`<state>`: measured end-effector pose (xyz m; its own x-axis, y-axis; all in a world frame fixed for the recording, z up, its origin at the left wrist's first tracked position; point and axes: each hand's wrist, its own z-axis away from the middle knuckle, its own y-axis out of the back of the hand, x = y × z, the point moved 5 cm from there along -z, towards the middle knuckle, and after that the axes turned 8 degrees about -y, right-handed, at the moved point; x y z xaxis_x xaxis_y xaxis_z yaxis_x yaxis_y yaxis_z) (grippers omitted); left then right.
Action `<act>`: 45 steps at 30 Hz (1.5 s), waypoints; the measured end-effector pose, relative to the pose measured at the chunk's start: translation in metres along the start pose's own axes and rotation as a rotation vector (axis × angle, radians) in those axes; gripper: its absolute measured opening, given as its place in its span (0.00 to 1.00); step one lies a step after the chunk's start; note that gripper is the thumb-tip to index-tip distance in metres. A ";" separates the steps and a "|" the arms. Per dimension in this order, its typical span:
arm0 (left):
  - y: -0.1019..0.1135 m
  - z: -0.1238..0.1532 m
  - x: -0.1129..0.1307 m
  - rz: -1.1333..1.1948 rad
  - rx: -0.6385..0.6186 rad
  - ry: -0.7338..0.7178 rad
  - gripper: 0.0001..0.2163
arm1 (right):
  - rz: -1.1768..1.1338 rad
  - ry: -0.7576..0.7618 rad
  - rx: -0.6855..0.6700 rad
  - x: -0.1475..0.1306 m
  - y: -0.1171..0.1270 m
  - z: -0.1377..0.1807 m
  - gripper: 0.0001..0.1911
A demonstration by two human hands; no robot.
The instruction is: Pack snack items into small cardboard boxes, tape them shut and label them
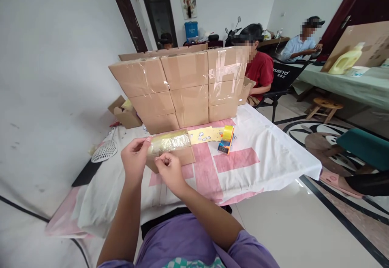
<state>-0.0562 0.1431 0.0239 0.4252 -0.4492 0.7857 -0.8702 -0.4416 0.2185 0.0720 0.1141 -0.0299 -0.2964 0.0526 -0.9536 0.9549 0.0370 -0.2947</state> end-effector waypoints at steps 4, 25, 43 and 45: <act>0.007 -0.009 -0.011 0.025 -0.044 0.067 0.10 | -0.083 -0.091 -0.010 0.014 -0.010 -0.009 0.20; 0.024 -0.028 -0.060 -0.188 0.058 0.083 0.11 | -0.234 -0.267 -0.028 0.042 -0.054 -0.031 0.14; 0.014 -0.034 -0.090 -0.555 -0.102 0.198 0.11 | -0.012 -0.264 -0.050 0.108 -0.020 0.008 0.16; 0.013 -0.032 -0.088 -0.618 -0.116 0.233 0.12 | 0.011 -0.266 -0.021 0.113 -0.012 0.003 0.16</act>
<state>-0.1130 0.2015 -0.0242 0.8006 0.0448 0.5975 -0.5103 -0.4719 0.7190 0.0275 0.1168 -0.1342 -0.2676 -0.2107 -0.9402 0.9566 0.0589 -0.2855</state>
